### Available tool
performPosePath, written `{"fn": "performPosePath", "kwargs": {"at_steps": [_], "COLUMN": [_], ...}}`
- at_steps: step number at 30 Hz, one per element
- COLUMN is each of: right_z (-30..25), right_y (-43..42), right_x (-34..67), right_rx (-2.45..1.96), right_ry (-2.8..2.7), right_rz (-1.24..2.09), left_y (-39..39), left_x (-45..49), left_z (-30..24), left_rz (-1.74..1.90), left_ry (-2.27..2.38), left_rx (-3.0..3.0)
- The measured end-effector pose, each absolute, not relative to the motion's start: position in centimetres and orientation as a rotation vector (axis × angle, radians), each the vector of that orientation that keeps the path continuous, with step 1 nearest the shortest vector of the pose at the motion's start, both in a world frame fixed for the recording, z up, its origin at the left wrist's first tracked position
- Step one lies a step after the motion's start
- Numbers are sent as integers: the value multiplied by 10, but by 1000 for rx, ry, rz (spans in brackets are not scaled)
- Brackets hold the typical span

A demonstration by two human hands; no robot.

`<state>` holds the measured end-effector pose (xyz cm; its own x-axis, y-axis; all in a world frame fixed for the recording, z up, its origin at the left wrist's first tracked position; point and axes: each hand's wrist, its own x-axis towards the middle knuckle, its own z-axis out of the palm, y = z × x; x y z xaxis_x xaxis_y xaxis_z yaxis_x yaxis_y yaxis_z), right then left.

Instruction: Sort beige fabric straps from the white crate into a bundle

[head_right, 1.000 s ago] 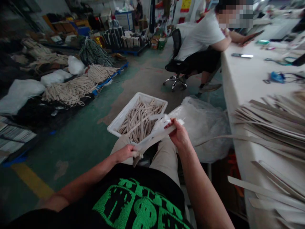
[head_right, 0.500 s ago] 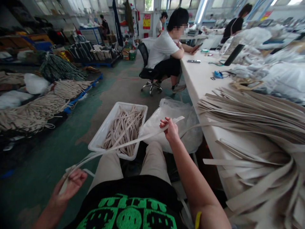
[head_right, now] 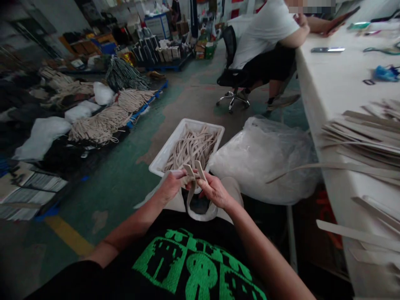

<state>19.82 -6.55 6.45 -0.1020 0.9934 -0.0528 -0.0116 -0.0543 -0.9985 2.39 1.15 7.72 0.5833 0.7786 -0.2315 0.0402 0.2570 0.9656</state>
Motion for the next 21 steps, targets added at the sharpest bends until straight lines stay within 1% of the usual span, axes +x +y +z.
{"fn": "performPosePath", "kwargs": {"at_steps": [4, 9, 14, 19, 21], "right_z": [62, 59, 60, 63, 63], "right_y": [-66, -64, -63, -58, -54], "right_x": [190, 188, 191, 190, 186], "right_rx": [-1201, -1196, -1212, -1163, -1226], "right_ry": [-1225, -1224, -1404, -1674, -1782], "right_rz": [1386, 1475, 1436, 1495, 1394], "left_y": [1, 6, 22, 22, 18], "left_x": [34, 26, 13, 10, 10], "left_z": [73, 79, 95, 110, 112], "left_rz": [529, 447, 523, 325, 328], "left_ry": [858, 806, 812, 701, 732], "left_rx": [1294, 1538, 1448, 1538, 1570]}}
